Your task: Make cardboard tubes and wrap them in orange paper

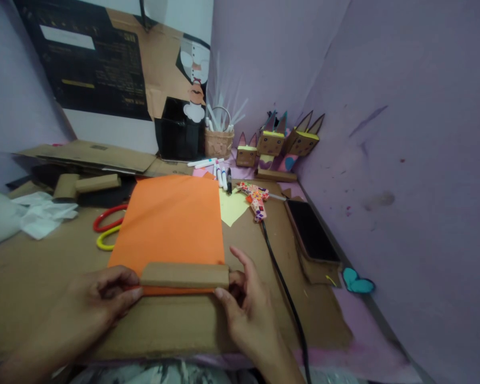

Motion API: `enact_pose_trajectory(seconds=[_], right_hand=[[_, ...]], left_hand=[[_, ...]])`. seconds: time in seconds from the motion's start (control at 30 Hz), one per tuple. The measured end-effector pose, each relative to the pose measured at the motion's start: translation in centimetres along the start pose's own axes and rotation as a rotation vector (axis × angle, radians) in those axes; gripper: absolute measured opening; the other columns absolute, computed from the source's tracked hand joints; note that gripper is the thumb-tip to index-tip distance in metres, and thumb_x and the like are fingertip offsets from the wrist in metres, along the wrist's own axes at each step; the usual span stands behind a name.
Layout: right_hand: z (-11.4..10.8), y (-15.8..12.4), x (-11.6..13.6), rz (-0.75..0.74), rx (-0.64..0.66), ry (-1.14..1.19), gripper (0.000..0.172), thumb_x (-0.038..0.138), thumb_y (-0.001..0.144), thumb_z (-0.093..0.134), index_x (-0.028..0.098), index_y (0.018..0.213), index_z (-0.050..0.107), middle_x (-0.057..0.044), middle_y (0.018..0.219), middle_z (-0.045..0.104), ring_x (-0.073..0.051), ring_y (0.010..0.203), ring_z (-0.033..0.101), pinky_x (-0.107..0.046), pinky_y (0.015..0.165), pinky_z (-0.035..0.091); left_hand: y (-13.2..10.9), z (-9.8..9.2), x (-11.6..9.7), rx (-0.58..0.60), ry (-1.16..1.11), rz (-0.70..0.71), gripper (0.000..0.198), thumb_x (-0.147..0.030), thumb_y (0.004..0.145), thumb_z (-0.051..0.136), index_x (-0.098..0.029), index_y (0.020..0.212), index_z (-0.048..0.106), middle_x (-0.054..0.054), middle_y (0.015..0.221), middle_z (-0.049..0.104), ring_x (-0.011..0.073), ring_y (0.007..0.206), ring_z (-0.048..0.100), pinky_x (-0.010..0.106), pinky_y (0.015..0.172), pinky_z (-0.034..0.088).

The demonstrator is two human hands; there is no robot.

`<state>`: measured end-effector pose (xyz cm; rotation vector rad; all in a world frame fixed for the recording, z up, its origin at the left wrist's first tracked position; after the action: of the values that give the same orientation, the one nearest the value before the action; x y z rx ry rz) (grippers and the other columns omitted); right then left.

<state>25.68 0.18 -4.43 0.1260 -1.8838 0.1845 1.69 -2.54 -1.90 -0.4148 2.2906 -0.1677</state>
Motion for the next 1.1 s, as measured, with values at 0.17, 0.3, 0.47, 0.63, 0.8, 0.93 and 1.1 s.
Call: enact_pose_trajectory(seconds=[0.17,0.3,0.47,0.63,0.8,0.93,1.1], right_hand=[[0.2,0.0,-0.2,-0.001,0.039,0.03,0.056,0.028,0.083,0.051,0.021,0.134,0.028,0.002,0.071,0.062,-0.017,0.065,0.057,-0.027,0.06,0.041],[0.2,-0.1,-0.2,-0.011,0.056,0.005,0.054,0.029,0.083,0.051,0.022,0.132,0.029,0.002,0.07,0.062,-0.016,0.064,0.057,-0.026,0.059,0.04],[0.2,-0.2,0.4,-0.04,0.06,-0.015,0.054,0.033,0.084,0.051,0.022,0.131,0.027,0.003,0.069,0.06,-0.016,0.063,0.055,-0.025,0.059,0.04],[0.1,-0.4,0.8,-0.047,0.021,-0.053,0.053,0.027,0.082,0.052,0.023,0.13,0.027,0.005,0.067,0.056,-0.013,0.057,0.052,-0.023,0.053,0.038],[0.3,-0.3,0.9,-0.079,-0.004,-0.084,0.054,0.021,0.081,0.051,0.025,0.129,0.028,0.006,0.067,0.055,-0.012,0.054,0.05,-0.021,0.051,0.037],[0.2,-0.4,1.3,-0.096,-0.022,-0.079,0.054,0.02,0.08,0.052,0.024,0.129,0.029,0.007,0.064,0.052,-0.011,0.053,0.049,-0.021,0.049,0.038],[-1.9,-1.3,2.0,-0.125,-0.055,-0.031,0.062,0.014,0.075,0.052,0.028,0.13,0.029,-0.001,0.092,0.058,-0.011,0.062,0.055,-0.023,0.055,0.047]], left_hand=[[0.1,0.0,0.2,-0.001,-0.049,0.026,0.015,-0.033,0.063,0.059,-0.019,0.063,0.062,-0.005,0.045,0.049,0.0121,0.045,0.046,0.021,0.044,0.035],[-0.1,0.7,1.2,0.073,-0.142,0.009,0.017,-0.034,0.064,0.061,-0.019,0.07,0.061,-0.004,0.05,0.05,0.0118,0.047,0.046,0.021,0.044,0.036],[-0.4,-0.5,1.1,0.216,-0.367,-0.08,0.036,-0.043,0.07,0.058,-0.022,0.099,0.054,-0.006,0.054,0.049,0.012,0.045,0.045,0.021,0.042,0.038],[0.1,-4.0,-4.7,0.074,-0.027,0.228,0.025,-0.039,0.073,0.057,-0.024,0.092,0.059,-0.002,0.06,0.055,0.0172,0.057,0.055,0.026,0.05,0.045],[-2.3,1.7,-9.6,0.177,0.299,0.707,0.032,-0.017,0.071,0.055,-0.026,0.102,0.056,0.005,0.115,0.054,0.0253,0.101,0.052,0.04,0.083,0.045],[-2.2,4.5,-9.6,0.223,0.416,0.675,0.028,-0.01,0.072,0.049,-0.021,0.096,0.057,0.006,0.098,0.057,0.0249,0.09,0.05,0.043,0.078,0.043],[-1.8,4.4,-10.1,0.175,0.455,0.694,0.025,-0.011,0.073,0.048,-0.02,0.093,0.06,0.005,0.091,0.058,0.0234,0.086,0.05,0.042,0.077,0.042]])
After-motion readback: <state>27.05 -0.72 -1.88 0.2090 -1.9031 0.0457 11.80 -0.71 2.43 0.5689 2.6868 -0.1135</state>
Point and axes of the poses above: each hand's wrist, its own y-axis towards the middle knuckle, its own z-axis out of the palm, x = y × z, the point moved 8 cm from there along y, towards the middle knuckle
